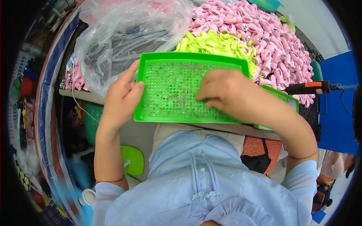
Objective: Assembling toy doll shoes by inserting small metal pins or eyelets and using an electric screwdriver tool.
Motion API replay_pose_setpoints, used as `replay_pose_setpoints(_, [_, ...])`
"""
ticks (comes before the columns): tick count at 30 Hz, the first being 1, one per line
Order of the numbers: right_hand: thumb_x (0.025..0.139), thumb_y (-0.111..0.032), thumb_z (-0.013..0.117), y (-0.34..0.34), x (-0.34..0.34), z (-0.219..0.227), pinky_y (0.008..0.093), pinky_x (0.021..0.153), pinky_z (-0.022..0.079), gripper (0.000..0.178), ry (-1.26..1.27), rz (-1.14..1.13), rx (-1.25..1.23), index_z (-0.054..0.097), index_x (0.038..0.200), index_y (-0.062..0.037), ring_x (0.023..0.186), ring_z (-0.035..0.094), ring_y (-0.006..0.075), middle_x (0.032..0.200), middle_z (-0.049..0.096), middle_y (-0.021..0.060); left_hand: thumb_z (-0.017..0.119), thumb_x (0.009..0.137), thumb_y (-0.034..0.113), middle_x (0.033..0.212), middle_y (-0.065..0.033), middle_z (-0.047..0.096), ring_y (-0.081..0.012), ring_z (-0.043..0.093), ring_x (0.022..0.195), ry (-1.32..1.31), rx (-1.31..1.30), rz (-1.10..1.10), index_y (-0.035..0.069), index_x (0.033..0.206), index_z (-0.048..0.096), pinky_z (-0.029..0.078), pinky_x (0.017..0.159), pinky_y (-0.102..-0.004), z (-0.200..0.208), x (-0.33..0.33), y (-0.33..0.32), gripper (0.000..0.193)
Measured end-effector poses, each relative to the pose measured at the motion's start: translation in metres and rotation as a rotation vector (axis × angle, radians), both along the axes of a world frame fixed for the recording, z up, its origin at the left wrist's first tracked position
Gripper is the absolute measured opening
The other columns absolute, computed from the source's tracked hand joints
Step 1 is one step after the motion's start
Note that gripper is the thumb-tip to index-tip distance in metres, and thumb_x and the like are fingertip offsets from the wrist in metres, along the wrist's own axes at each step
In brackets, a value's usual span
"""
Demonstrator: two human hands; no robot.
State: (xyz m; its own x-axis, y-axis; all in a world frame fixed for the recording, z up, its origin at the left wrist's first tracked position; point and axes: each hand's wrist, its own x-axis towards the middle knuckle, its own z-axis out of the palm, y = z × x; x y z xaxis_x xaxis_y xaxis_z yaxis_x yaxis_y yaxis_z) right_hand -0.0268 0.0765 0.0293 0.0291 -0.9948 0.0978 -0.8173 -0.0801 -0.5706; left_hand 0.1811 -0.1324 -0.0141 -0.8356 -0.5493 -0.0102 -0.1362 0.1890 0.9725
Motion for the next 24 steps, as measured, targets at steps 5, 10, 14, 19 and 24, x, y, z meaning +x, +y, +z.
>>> replay_pose_setpoints(5, [0.074, -0.004, 0.077, -0.014, 0.004, 0.001, 0.0401, 0.081, 0.054, 0.025, 0.125, 0.051, -0.16, 0.071, 0.099, -0.0032, 0.097, 0.065, 0.0314, 0.102, 0.066, 0.012, 0.056, 0.094, 0.004, 0.067, 0.0071, 0.045, -0.0012, 0.04, 0.061, -0.051, -0.071, -0.059, 0.0, 0.147, 0.046, 0.034, 0.055, -0.0215, 0.001, -0.006, 0.01, 0.054])
replay_pose_setpoints(10, [0.089, -0.016, 0.065, 0.005, 0.016, -0.001, 0.0443, 0.101, 0.048, 0.043, 0.236, -0.018, -0.161, 0.059, 0.126, 0.005, 0.121, 0.054, 0.0371, 0.129, 0.058, 0.0215, 0.056, 0.093, 0.003, 0.062, 0.0057, 0.042, -0.002, 0.037, 0.058, -0.004, -0.119, 0.046, 0.001, 0.148, 0.044, 0.033, 0.053, -0.0229, -0.005, 0.002, -0.005, 0.057])
replay_pose_setpoints(14, [0.088, -0.02, 0.072, -0.002, 0.034, -0.02, 0.0534, 0.114, 0.032, 0.071, 0.252, -0.167, -0.062, 0.039, 0.147, 0.0007, 0.144, 0.034, 0.0398, 0.156, 0.034, 0.02, 0.055, 0.092, 0.002, 0.061, 0.0048, 0.042, -0.0023, 0.038, 0.057, -0.043, -0.141, 0.007, 0.005, 0.15, 0.043, 0.034, 0.053, -0.0231, 0.004, -0.01, 0.018, 0.059])
replay_pose_setpoints(19, [0.094, -0.023, 0.064, 0.013, 0.021, -0.006, 0.0561, 0.116, 0.03, 0.063, 0.24, 0.13, 0.07, 0.04, 0.148, -0.0001, 0.147, 0.03, 0.0374, 0.157, 0.034, 0.0194, 0.055, 0.092, 0.002, 0.062, 0.0041, 0.043, -0.0029, 0.038, 0.058, -0.085, -0.177, 0.023, 0.004, 0.149, 0.044, 0.034, 0.053, -0.0232, 0.0, 0.006, 0.002, 0.058])
replay_pose_setpoints(24, [0.091, -0.02, 0.066, 0.005, 0.012, -0.016, 0.0541, 0.117, 0.031, 0.063, 0.285, 0.103, 0.012, 0.042, 0.147, -0.0038, 0.148, 0.031, 0.0358, 0.156, 0.037, 0.0179, 0.056, 0.092, 0.003, 0.062, 0.0055, 0.046, -0.0024, 0.04, 0.059, -0.047, -0.135, -0.001, 0.001, 0.148, 0.045, 0.035, 0.053, -0.0234, 0.0, -0.004, 0.009, 0.057])
